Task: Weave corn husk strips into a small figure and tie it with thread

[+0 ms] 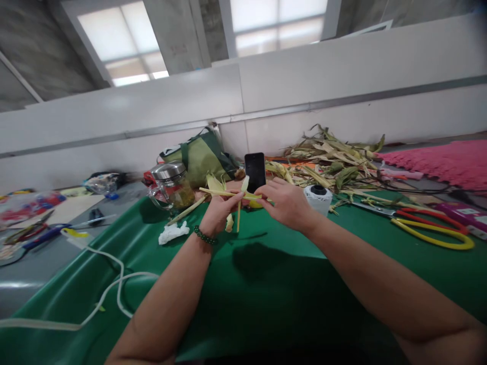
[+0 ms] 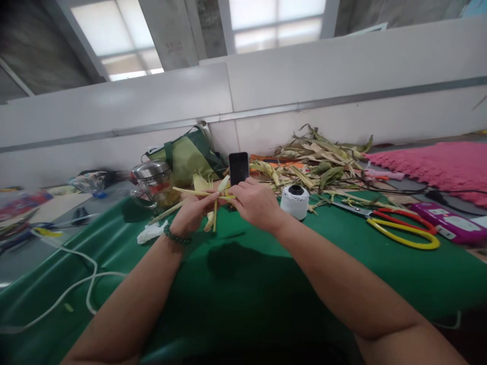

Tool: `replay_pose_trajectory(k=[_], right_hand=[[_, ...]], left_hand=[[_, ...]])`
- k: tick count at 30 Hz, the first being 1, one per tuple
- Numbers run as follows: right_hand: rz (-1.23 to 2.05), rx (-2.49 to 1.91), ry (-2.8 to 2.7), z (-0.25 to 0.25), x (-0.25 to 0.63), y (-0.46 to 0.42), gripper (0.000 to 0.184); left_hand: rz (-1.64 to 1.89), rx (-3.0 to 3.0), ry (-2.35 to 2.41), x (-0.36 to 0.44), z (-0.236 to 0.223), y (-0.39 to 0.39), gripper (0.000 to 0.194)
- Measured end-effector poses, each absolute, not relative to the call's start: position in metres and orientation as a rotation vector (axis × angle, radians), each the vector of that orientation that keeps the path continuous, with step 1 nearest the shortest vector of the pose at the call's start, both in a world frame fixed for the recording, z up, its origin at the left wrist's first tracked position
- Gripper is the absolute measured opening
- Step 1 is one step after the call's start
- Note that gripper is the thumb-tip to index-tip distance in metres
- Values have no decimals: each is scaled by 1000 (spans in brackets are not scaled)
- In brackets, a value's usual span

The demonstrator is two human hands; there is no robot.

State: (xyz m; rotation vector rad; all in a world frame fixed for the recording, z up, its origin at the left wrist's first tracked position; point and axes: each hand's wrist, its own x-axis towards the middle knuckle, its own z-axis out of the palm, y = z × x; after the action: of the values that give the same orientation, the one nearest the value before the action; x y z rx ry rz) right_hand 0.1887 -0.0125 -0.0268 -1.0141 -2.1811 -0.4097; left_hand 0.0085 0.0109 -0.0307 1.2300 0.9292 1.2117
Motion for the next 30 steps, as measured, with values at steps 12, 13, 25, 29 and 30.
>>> replay_pose_trajectory(k=[12,13,25,29,30], right_hand=[[310,-959,-1955,-27,181,-12,24],[289,-924,-1940,-27,180,-14,21],[225,-941,-1844,-37,176,-12,11],[179,-890,-1867,-35,177,-12,10],[159,-878,-1875,-35,177,-12,11]], left_hand=[[854,1872,928,21,-39,-2,26],[847,1881,960,23,-41,-2,30],[1149,1329,834,16,-31,5,23],[1137,1336,777,17,-26,-2,20],[1134,1333,771,17,-25,-3,21]])
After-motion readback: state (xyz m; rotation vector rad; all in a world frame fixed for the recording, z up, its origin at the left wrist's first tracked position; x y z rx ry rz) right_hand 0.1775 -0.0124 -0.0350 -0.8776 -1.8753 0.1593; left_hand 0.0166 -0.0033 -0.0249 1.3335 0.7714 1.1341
